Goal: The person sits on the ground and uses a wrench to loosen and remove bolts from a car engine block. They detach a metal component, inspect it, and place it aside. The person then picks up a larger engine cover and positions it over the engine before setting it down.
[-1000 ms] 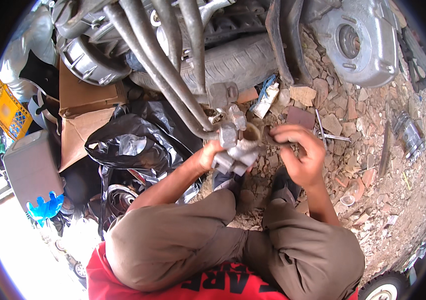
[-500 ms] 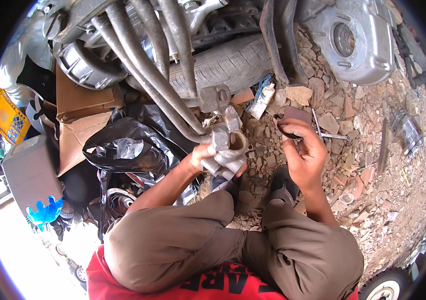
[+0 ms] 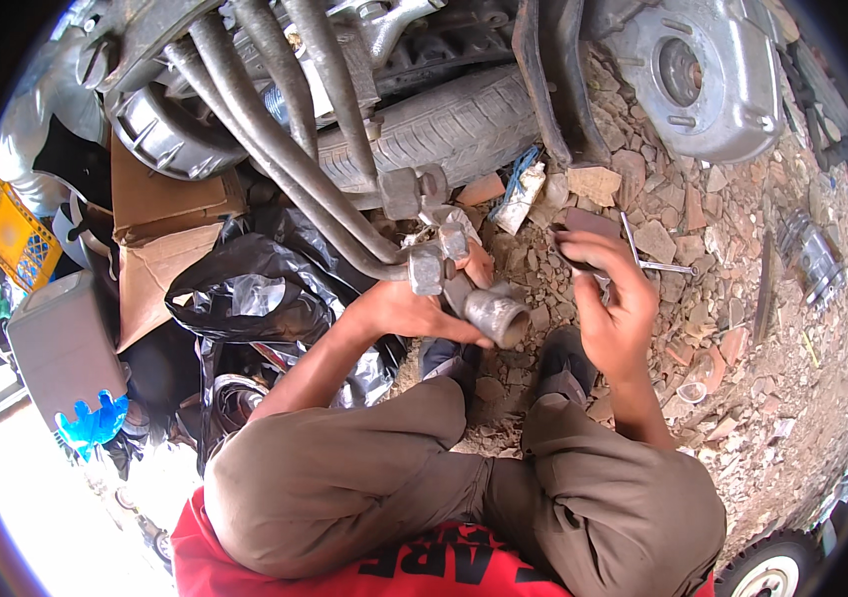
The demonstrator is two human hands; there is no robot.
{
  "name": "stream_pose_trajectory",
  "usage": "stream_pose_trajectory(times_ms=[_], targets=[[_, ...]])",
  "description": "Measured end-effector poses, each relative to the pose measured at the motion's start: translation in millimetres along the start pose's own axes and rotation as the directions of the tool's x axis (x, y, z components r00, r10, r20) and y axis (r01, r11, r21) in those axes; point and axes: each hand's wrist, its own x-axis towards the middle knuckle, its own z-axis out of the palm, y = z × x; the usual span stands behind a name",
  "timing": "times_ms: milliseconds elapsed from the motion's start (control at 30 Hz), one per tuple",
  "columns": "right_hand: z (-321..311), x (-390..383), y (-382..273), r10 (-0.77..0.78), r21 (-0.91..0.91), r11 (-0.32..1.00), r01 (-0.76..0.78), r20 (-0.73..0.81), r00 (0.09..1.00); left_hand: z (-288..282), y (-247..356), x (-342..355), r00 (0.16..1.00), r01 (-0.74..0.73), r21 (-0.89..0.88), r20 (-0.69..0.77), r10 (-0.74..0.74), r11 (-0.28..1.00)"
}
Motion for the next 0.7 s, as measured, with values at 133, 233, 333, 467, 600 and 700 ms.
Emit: stream_pose_trajectory(times_ms=[133,233,333,467,600,700], targets=[[-3,-5,26,0.246,-0.349,0.921,-0.175,0.171,0.954,4,-20,-1,0.981,-0.090,0.420,-0.120,0.153,0.903],[1,-13,38,0.262,-0.331,0.923,-0.197,0.163,0.951,2,-16,1,0.962,-0.171,0.589,-0.075,0.264,0.790],[6,-13,29,0.308,-0.079,0.951,-0.300,0.124,0.943,3,-8,3,0.947,-0.223,0.644,-0.034,0.318,0.732],[5,-9,28,-0.020,-0.130,0.991,0.026,0.047,0.999,0,-6,0,0.963,-0.210,0.697,0.027,0.267,0.686],[9,-8,2,-0.348,-0.204,0.889,0.411,0.284,0.893,2,-10,-4,0.982,-0.134,0.756,0.015,0.188,0.641],[19,-10,6,-0.175,-0.351,0.886,0.304,0.352,0.919,4,0,4,0.951,-0.198,0.805,0.019,0.308,0.560]])
